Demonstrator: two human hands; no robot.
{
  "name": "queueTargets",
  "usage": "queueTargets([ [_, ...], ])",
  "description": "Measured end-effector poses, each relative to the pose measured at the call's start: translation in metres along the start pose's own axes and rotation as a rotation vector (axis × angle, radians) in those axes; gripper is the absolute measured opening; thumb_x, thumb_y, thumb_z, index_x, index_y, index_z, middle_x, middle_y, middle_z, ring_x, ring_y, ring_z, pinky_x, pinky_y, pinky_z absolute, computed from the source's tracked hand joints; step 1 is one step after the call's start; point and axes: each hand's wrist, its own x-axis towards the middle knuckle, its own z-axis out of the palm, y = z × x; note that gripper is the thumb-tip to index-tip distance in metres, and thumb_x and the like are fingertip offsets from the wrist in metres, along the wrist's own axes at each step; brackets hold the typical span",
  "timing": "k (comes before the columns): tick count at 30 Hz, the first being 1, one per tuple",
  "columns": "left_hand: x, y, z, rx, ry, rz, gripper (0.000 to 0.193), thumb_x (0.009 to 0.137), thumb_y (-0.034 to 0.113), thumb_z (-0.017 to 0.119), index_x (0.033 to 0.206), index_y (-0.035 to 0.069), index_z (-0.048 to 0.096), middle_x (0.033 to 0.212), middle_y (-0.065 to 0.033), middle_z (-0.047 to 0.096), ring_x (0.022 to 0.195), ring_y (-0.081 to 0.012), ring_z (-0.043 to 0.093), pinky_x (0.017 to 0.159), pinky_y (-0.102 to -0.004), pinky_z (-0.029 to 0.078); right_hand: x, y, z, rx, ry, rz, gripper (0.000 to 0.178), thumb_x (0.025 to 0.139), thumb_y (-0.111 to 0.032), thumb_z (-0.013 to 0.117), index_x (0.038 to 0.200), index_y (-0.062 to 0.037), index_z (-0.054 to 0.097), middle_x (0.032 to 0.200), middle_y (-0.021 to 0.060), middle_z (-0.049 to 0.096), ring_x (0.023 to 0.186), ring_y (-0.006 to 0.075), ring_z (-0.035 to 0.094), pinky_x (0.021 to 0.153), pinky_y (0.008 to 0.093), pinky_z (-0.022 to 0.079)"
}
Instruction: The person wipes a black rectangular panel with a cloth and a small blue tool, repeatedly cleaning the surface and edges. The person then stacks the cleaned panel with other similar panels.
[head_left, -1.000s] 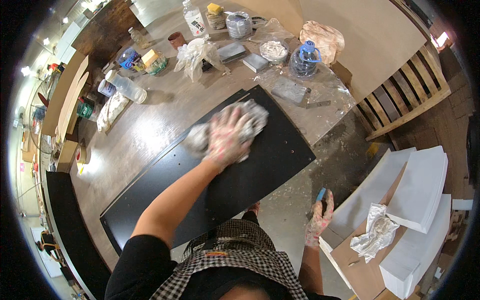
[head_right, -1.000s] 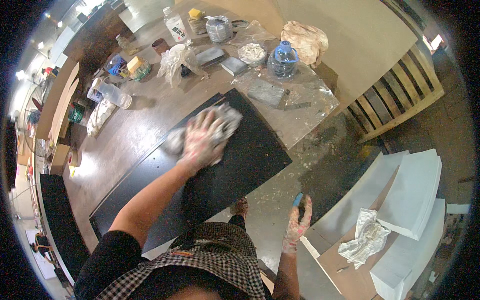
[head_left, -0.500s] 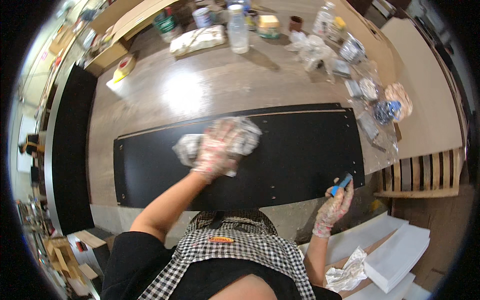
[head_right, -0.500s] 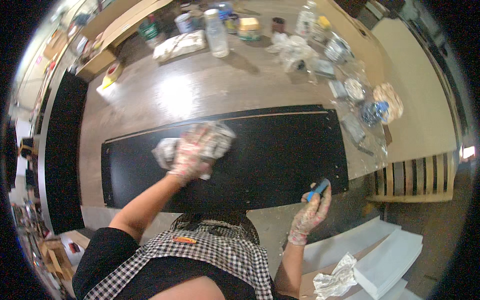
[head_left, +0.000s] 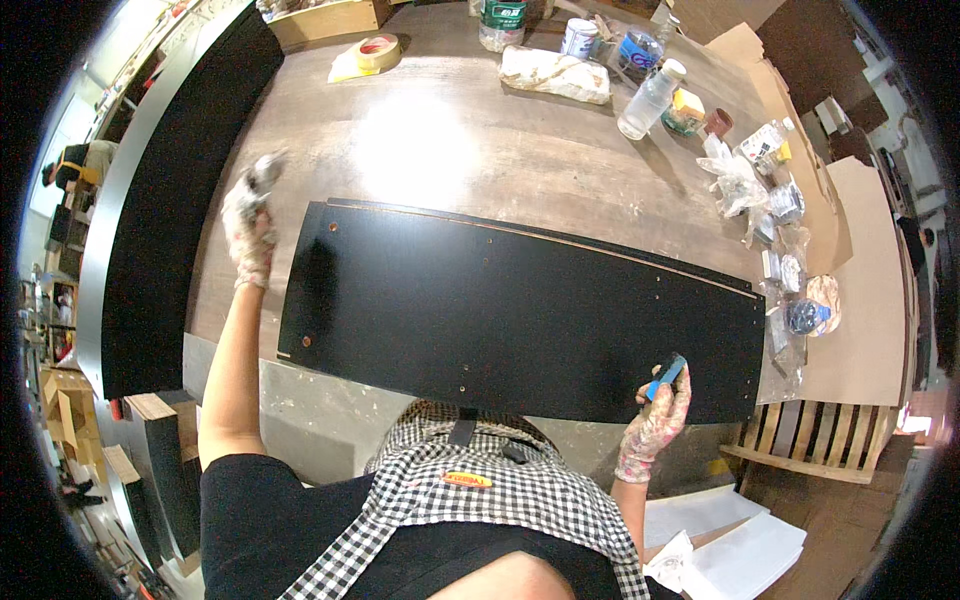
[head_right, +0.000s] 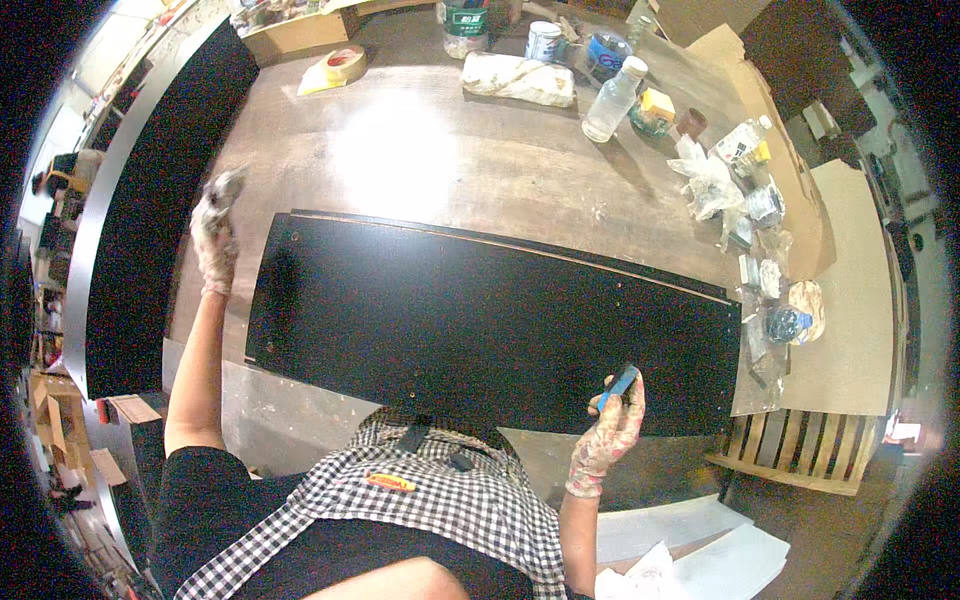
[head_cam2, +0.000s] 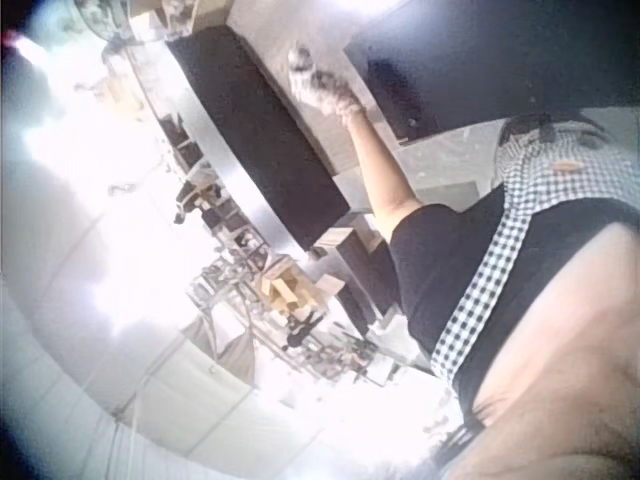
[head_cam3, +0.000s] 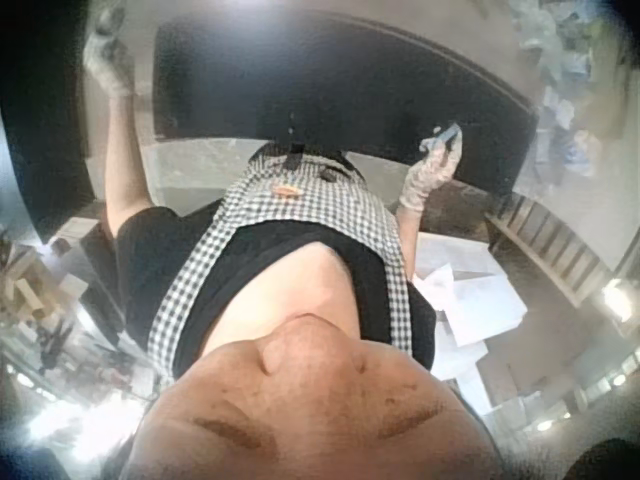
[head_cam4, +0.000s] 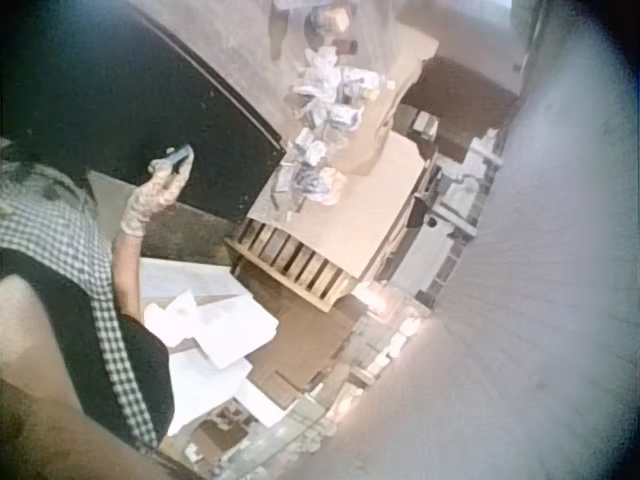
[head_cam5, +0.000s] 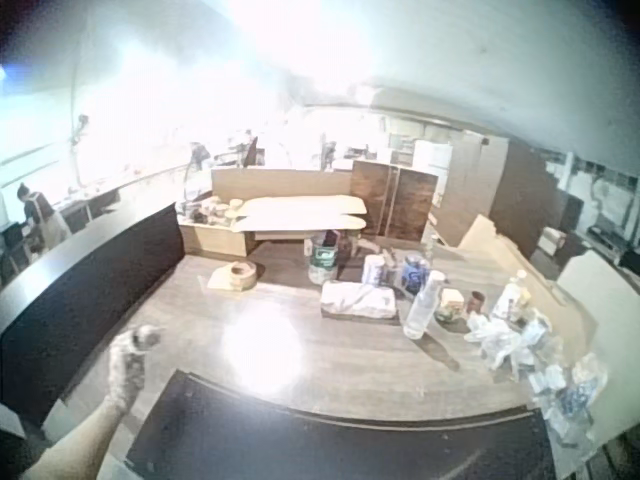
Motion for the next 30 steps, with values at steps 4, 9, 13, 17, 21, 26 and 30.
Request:
queueTargets([
  [4,-0.020,0.139,0.062,0.180,-0.566,0.216,0.037,0.084,0.009,0.058,0.121,0.009,0.064,0.116,-0.0157,0.065,0.112,-0.0318,0.060,0.097,-0.0422,0.049,0.002,0.001,-0.004,0.036,-0.057,0.005,0.045,0.100,-0.014,0.056,0.143,-0.0020,0.048,0.114,0.0119,0.064,0.076,0.0109,0.057,0.067,0.0254,0.049],
  [9,-0.108,0.374,0.119,-0.288,-0.803,0.481,0.063,0.080,0.030,0.063,0.140,0.016,0.054,0.153,-0.0135,0.042,0.143,-0.0319,0.036,0.118,-0.0521,0.027,0.025,0.004,-0.023,0.093,-0.082,-0.028,0.044,0.100,-0.013,0.056,0.142,-0.0012,0.048,0.114,0.0134,0.065,0.075,0.0112,0.057,0.066,0.0253,0.049],
  [13,-0.150,0.443,0.081,-0.703,-0.880,0.633,0.066,0.074,0.021,0.069,0.138,0.014,0.054,0.150,-0.0148,0.046,0.142,-0.0363,0.039,0.118,-0.0585,0.026,0.044,0.007,-0.036,0.076,-0.130,-0.021,0.047,0.101,-0.015,0.055,0.146,-0.0043,0.046,0.117,0.0128,0.065,0.079,0.0109,0.058,0.068,0.0254,0.048],
  [17,-0.164,0.355,0.043,-0.418,-0.785,0.421,0.082,0.062,0.023,0.079,0.140,0.021,0.054,0.152,-0.0100,0.045,0.144,-0.0340,0.036,0.119,-0.0563,0.025,0.055,0.014,-0.015,0.052,-0.253,0.085,0.048,0.102,-0.020,0.054,0.146,-0.0025,0.044,0.116,0.0130,0.065,0.077,0.0106,0.057,0.066,0.0254,0.047],
  [21,-0.183,0.203,-0.028,0.122,-0.842,-0.066,0.086,0.065,0.022,0.076,0.147,0.018,0.048,0.157,-0.0106,0.039,0.148,-0.0295,0.031,0.123,-0.0504,0.018,0.048,0.018,0.034,0.079,-0.450,0.130,0.049,0.101,-0.017,0.056,0.146,-0.0023,0.043,0.116,0.0130,0.065,0.077,0.0105,0.057,0.067,0.0262,0.048],
  [26,-0.181,0.042,-0.153,0.240,-0.140,-0.924,0.035,0.079,0.000,0.066,0.114,0.004,0.064,0.117,-0.0143,0.069,0.111,-0.0263,0.066,0.099,-0.0391,0.052,0.022,0.009,0.087,0.127,-0.638,0.090,0.046,0.101,-0.016,0.056,0.143,-0.0012,0.047,0.113,0.0118,0.066,0.077,0.0114,0.060,0.067,0.0262,0.049],
  [30,-0.169,0.029,-0.172,-0.428,0.121,-1.065,0.028,0.094,0.008,0.066,0.121,0.003,0.063,0.117,-0.0099,0.070,0.106,-0.0189,0.067,0.092,-0.0324,0.054,-0.001,0.004,0.114,0.081,-0.649,0.181,0.045,0.099,-0.016,0.057,0.142,-0.0028,0.050,0.109,0.0110,0.067,0.077,0.0112,0.062,0.068,0.0265,0.050],
])
